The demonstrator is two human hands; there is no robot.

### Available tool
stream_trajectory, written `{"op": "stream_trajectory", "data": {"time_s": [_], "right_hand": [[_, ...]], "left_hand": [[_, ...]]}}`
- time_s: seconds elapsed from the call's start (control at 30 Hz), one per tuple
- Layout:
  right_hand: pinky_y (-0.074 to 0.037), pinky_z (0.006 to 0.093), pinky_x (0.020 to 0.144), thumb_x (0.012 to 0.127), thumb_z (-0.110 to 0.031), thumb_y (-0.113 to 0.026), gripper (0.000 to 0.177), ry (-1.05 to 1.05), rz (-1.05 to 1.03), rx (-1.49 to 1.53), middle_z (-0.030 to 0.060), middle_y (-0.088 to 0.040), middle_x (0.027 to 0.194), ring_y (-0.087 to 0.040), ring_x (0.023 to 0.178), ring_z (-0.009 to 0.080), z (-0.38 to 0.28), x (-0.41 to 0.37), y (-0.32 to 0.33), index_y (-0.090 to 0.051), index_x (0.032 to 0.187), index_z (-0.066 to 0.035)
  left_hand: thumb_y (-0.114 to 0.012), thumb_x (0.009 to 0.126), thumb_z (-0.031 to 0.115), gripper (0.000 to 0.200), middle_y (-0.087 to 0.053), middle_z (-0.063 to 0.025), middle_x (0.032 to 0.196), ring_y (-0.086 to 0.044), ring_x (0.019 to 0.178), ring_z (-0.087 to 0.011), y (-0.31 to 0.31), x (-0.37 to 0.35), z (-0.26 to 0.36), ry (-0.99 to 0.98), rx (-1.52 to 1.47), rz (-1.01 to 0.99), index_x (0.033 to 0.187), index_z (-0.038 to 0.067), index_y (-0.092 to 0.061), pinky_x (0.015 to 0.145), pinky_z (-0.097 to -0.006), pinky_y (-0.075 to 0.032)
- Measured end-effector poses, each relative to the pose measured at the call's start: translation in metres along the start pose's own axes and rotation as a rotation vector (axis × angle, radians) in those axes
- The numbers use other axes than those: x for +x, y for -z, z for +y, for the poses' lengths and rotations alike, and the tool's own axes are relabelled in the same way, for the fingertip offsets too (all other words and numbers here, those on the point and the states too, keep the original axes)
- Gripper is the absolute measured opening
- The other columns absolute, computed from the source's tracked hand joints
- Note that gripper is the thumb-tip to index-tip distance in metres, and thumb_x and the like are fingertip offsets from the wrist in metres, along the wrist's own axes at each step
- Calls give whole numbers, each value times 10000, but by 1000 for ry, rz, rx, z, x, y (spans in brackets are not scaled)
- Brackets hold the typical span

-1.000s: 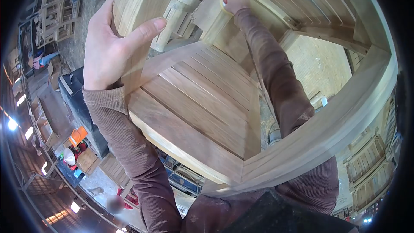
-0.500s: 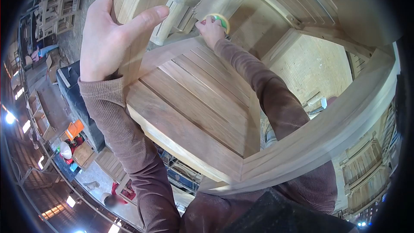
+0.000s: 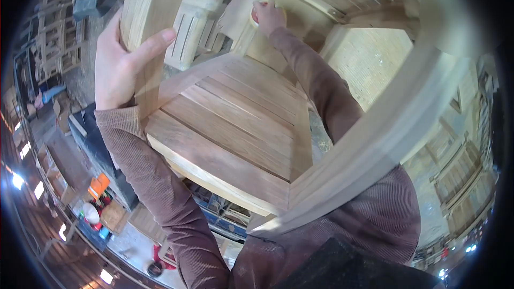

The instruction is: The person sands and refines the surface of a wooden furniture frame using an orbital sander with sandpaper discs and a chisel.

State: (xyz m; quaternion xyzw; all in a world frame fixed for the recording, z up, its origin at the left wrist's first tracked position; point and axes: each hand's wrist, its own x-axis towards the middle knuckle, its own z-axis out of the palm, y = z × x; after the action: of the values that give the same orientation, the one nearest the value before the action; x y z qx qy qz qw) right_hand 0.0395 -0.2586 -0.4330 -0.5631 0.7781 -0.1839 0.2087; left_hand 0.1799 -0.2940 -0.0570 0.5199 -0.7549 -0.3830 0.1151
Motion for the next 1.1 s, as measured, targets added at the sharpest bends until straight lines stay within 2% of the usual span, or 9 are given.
{"op": "stream_trajectory", "data": {"time_s": [0.1,0.17,0.3,0.4,0.5,0.6,0.7,0.87,1.1], "right_hand": [[-499,474,688,807,-127,-527,246,-205,-47,170,185,-520,1018,-586,902,381,15,-55,62,-489,1043,-184],[-486,475,741,732,-169,-598,465,-372,43,168,231,-528,1054,-582,873,424,39,-91,81,-441,1170,-187],[-484,476,748,738,-157,-588,491,-618,135,144,232,-531,1078,-580,887,416,112,-115,84,-430,1202,-178],[-489,477,743,744,-141,-599,506,-498,279,988,235,-526,1048,-578,895,401,178,-136,41,-432,1219,-197],[-516,420,718,759,-217,-627,444,-371,-88,-195,171,-551,940,-589,906,358,170,-157,73,-490,1179,-174],[-508,428,742,746,-159,-622,471,-112,21,-281,200,-494,1060,-569,958,358,164,-189,50,-480,1194,-181],[-502,445,751,747,-132,-605,467,-323,-123,41,220,-436,1137,-569,947,371,120,-231,81,-478,1192,-187],[-495,449,736,753,-133,-583,452,-123,-69,-41,217,-473,1069,-580,859,400,111,-245,45,-483,1190,-196],[-487,458,742,719,-161,-640,478,-453,189,-52,209,-485,1065,-572,905,378,94,-268,52,-475,1167,-188]], "left_hand": [[-733,701,167,499,-617,-98,963,-583,839,-148,1,3,0,6,-55,-36,1112,-37,-536,768,-266,-455],[-733,700,157,488,-616,-103,963,-581,844,-149,2,-1,1,52,-56,-33,1101,-41,-538,769,-265,-451],[-733,701,150,470,-613,-102,957,-577,833,-149,2,1,1,22,11,-50,1090,-35,-544,763,-265,-449],[-732,710,166,455,-609,-92,952,-571,821,-146,2,-1,-4,61,-25,-63,1075,-33,-549,759,-266,-446],[-728,726,211,462,-606,-87,953,-563,827,-143,2,2,-8,77,55,-7,1075,-37,-553,760,-273,-440],[-731,722,220,480,-604,-91,958,-562,828,-141,1,0,-7,49,83,19,1085,-38,-552,761,-273,-439],[-735,715,222,497,-602,-91,964,-560,832,-141,4,1,-12,69,74,1,1096,-37,-551,760,-268,-435],[-736,712,227,488,-600,-82,946,-560,826,-142,4,1,-14,28,74,7,1088,-28,-558,747,-268,-437],[-742,713,259,598,-564,-100,1028,-546,915,-173,12,3,-23,-77,52,-77,1179,-12,-484,802,-299,-432]]}}
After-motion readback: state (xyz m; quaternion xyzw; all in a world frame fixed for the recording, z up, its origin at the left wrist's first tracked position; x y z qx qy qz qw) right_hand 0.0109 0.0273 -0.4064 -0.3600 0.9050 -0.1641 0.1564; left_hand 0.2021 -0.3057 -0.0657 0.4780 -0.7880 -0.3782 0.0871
